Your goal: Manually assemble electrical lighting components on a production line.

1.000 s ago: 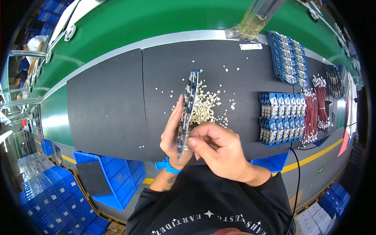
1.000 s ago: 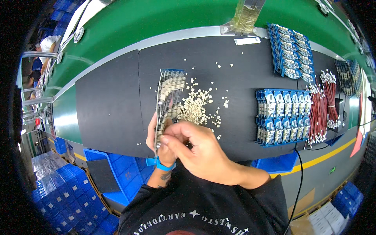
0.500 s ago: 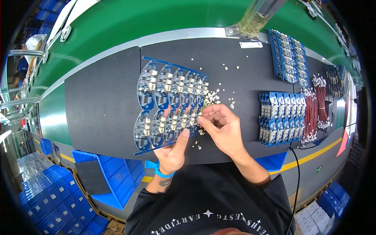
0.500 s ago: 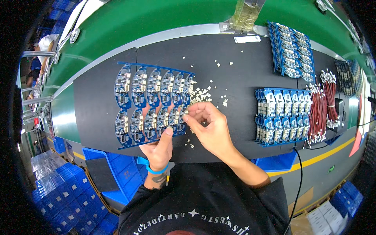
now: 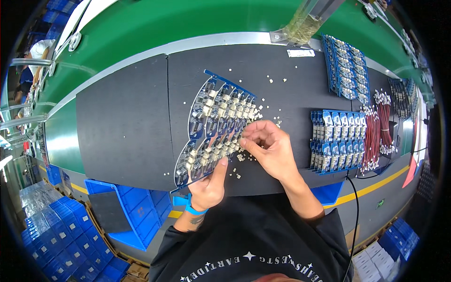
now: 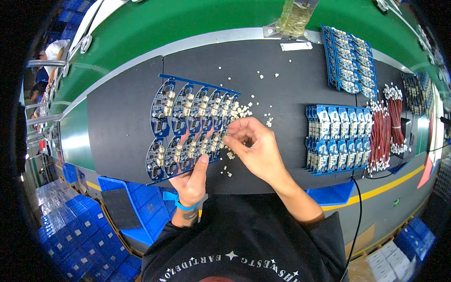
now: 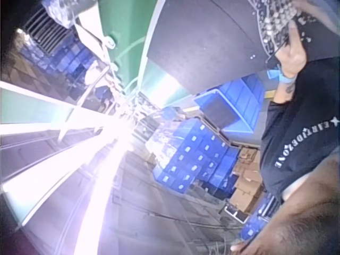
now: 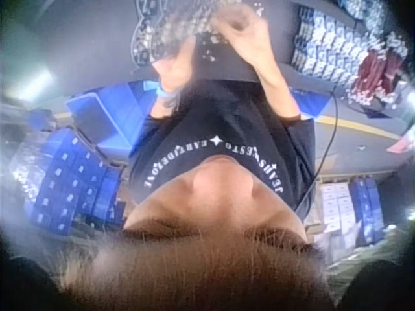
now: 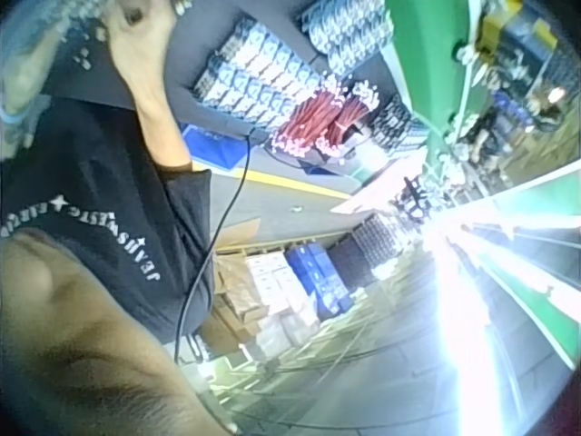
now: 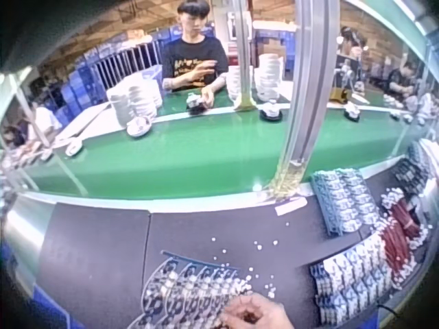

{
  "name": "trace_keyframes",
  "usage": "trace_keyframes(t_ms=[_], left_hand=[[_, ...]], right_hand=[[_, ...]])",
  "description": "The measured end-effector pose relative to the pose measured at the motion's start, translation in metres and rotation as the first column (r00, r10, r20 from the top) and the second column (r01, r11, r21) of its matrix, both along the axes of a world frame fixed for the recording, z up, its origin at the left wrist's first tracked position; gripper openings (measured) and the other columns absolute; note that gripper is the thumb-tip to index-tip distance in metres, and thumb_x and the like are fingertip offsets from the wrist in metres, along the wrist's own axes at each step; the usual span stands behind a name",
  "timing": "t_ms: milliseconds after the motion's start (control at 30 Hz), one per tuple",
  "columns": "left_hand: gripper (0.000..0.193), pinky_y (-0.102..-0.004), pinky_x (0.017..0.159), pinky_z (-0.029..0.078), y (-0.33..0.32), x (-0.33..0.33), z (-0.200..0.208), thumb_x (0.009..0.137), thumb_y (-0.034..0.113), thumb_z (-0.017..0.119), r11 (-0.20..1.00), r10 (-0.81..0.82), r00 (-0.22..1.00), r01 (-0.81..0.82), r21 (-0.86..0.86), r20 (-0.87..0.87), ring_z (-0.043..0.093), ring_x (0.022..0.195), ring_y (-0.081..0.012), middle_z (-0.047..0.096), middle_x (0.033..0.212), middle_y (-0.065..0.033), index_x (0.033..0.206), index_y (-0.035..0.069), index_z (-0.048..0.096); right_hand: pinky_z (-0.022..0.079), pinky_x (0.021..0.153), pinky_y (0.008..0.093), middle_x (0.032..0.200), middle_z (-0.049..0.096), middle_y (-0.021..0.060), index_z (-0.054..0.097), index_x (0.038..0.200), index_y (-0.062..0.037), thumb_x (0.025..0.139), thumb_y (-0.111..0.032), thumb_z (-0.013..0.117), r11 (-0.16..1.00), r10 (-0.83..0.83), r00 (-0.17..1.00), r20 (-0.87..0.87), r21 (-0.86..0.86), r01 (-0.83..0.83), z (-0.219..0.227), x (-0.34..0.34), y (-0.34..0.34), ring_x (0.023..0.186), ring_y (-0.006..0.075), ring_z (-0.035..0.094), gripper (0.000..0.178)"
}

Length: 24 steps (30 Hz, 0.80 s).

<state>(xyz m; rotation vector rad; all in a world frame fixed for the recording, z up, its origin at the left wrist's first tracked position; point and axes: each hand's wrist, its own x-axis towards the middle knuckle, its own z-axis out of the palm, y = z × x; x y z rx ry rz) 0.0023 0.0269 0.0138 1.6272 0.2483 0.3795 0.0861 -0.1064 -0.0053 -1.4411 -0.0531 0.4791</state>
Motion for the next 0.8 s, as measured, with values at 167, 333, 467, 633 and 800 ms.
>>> trace_keyframes(t_ms=[167,333,467,633,800], left_hand=[[0.032,-0.0306,0.088,0.046,-0.006,-0.001,0.003,0.082,-0.008,0.06,0.99,0.092,0.996,-0.093,-0.105,-0.017,0.062,0.099,-0.0254,0.061,0.111,-0.0218,0.113,-0.015,0.052],[0.032,-0.0306,0.086,0.047,-0.005,0.0,-0.001,0.084,-0.006,0.06,0.968,0.097,0.994,-0.082,0.235,-0.053,0.062,0.099,-0.0252,0.062,0.11,-0.0201,0.115,-0.012,0.053],[0.032,-0.0317,0.084,0.048,-0.008,-0.001,-0.005,0.084,-0.005,0.06,0.985,0.064,0.998,-0.059,0.165,-0.026,0.063,0.099,-0.0256,0.063,0.107,-0.0198,0.114,-0.01,0.055],[0.033,-0.0357,0.088,0.047,-0.009,-0.005,-0.005,0.081,-0.003,0.063,0.976,0.098,0.993,-0.082,0.203,-0.068,0.06,0.104,-0.0296,0.062,0.11,-0.0206,0.112,-0.011,0.056],[0.032,-0.0315,0.087,0.047,-0.007,0.001,-0.002,0.083,-0.005,0.06,0.99,0.05,0.999,-0.047,0.13,-0.022,0.063,0.099,-0.0246,0.063,0.108,-0.0208,0.114,-0.012,0.054]], right_hand=[[0.046,0.063,0.0196,0.08,0.063,0.0033,0.058,0.094,0.0023,0.079,0.0,0.069,0.998,0.066,0.995,-0.078,-0.005,-0.067,-0.003,0.001,-0.001,0.069,0.0057,0.057,0.019],[0.046,0.064,0.02,0.083,0.064,0.0041,0.057,0.095,0.0025,0.081,0.001,0.068,0.998,0.065,0.997,-0.036,0.014,-0.065,0.003,-0.008,-0.001,0.071,0.0063,0.057,0.018],[0.046,0.063,0.0198,0.084,0.063,0.0042,0.057,0.095,0.0023,0.083,0.003,0.066,0.995,0.011,0.999,-0.049,0.102,-0.006,0.008,-0.01,0.01,0.073,0.0058,0.057,0.015],[0.045,0.062,0.0193,0.084,0.063,0.0038,0.056,0.097,0.0025,0.083,0.003,0.066,0.994,0.065,0.996,-0.054,0.095,-0.06,0.008,-0.008,0.006,0.072,0.0051,0.056,0.017],[0.044,0.06,0.018,0.082,0.062,0.0026,0.057,0.096,0.0021,0.082,0.004,0.066,0.996,0.009,1.0,-0.013,0.084,-0.008,0.008,-0.006,0.011,0.069,0.0039,0.054,0.017]])
